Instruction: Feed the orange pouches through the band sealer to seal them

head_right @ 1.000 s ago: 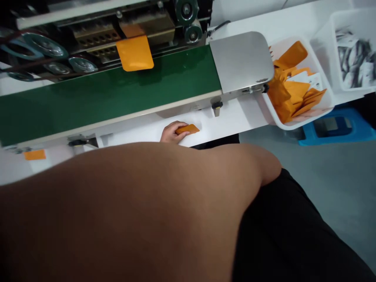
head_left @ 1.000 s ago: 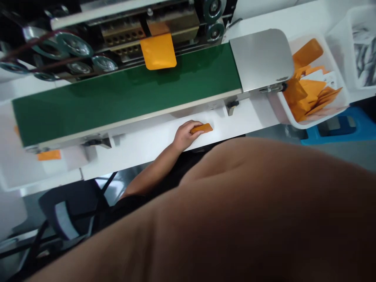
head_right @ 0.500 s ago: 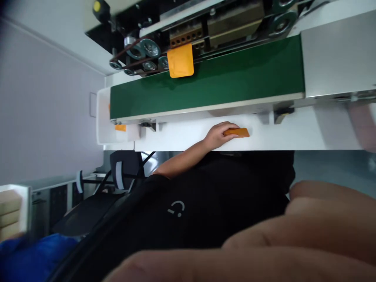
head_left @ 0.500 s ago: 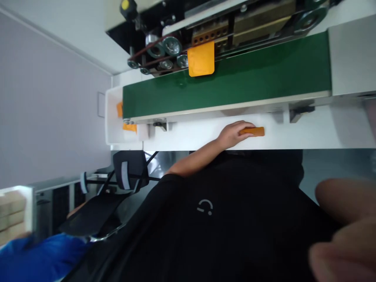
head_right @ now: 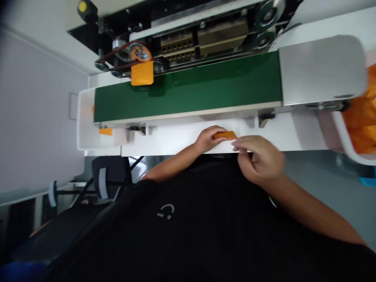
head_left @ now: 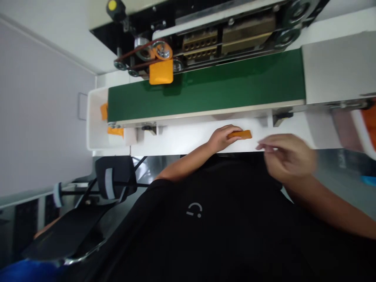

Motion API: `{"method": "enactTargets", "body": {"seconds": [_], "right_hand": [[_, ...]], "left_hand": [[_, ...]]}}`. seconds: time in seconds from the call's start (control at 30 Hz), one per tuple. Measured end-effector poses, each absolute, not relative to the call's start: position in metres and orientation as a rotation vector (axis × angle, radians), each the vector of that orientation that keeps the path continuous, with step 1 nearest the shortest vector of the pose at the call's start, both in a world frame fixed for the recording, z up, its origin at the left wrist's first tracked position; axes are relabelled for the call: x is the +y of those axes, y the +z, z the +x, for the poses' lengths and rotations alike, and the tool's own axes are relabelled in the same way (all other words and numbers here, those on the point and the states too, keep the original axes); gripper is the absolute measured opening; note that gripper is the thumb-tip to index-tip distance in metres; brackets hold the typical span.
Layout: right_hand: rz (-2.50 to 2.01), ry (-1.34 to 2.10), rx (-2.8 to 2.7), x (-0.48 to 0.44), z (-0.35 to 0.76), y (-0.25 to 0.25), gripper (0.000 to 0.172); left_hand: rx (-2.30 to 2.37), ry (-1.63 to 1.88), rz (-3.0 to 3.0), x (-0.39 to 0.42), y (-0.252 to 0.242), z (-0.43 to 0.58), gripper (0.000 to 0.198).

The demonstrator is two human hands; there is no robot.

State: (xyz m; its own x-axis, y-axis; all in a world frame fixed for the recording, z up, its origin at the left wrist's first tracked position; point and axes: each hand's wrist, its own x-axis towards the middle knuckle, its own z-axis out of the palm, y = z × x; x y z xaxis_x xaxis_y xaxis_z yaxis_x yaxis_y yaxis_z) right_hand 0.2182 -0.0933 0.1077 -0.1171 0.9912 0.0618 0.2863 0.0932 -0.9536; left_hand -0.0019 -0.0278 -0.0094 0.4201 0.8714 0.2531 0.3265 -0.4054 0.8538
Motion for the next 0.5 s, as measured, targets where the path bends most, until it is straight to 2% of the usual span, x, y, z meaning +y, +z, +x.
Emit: {"method": "enactTargets", "body": {"seconds": [0.07,0.17,0.33,0.4,0.5], "right_hand": [[-1.344,0.933,-1.702,-0.083,0.22,0.092,0.03],[-1.387,0.83,-1.892,-0.072,0.214,0.06,0.056],[-1.488,0.765,-1.82,-0.062,0.21,0.033,0.059],[-1.521,0.748,-1.808,-0.057,0.212,0.035,0.047],[-1.516,0.822,-1.821,-0.052,0.218,0.045,0.013]], "left_hand": [[1.037,0.919,1.918,-0.027,-0.007,-0.002,0.038],[1.115,0.918,1.894,-0.026,-0.003,-0.002,0.039],[1.18,0.97,1.851,-0.026,0.001,-0.003,0.045],[1.175,0.984,1.856,-0.025,0.001,-0.004,0.045],[1.168,0.957,1.855,-0.025,0.0,-0.006,0.047]]}}
